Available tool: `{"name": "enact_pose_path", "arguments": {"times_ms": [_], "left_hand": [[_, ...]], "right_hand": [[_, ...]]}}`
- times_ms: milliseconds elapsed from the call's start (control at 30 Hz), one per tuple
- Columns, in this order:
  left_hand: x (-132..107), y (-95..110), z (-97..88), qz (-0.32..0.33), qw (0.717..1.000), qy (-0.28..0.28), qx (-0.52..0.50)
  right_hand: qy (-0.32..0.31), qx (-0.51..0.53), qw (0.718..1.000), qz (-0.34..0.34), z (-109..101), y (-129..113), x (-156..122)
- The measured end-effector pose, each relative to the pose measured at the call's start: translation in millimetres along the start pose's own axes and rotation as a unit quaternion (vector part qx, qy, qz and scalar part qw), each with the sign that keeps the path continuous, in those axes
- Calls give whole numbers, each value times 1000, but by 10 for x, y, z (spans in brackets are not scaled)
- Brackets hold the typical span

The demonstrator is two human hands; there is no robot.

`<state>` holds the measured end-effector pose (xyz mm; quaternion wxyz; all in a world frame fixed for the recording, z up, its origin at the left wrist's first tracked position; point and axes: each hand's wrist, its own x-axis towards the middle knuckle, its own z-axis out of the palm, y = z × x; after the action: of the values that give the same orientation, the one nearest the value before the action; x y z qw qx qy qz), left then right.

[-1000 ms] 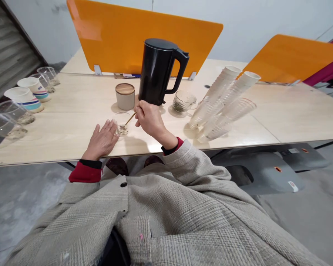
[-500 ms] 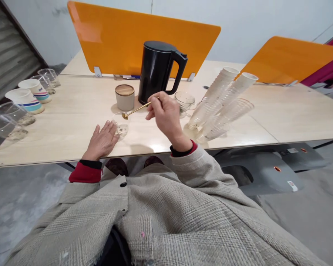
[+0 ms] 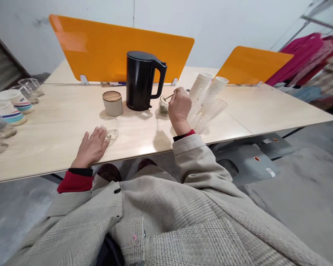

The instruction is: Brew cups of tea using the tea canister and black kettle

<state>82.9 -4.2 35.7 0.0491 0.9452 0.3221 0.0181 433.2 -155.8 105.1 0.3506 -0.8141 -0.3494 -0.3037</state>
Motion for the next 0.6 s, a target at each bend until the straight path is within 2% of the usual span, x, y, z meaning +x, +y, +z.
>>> {"name": "enact_pose_path", "arguments": {"times_ms": [100,333,467,600], "left_hand": [[0,11,-12,-2,1000,-2,2],[11,2,5,-2,1000,1,11],[13,-9,29,1,1000,7,14],[8,-12,38,3,1000,8,11]], "right_hand": [[-39,-76,994,66,120,-30,48],[-141,-144,971,128,234,-159,93],[-137,-146,972,120,215,-188,49],[-106,-124,982,92,4,-224,-154]]}}
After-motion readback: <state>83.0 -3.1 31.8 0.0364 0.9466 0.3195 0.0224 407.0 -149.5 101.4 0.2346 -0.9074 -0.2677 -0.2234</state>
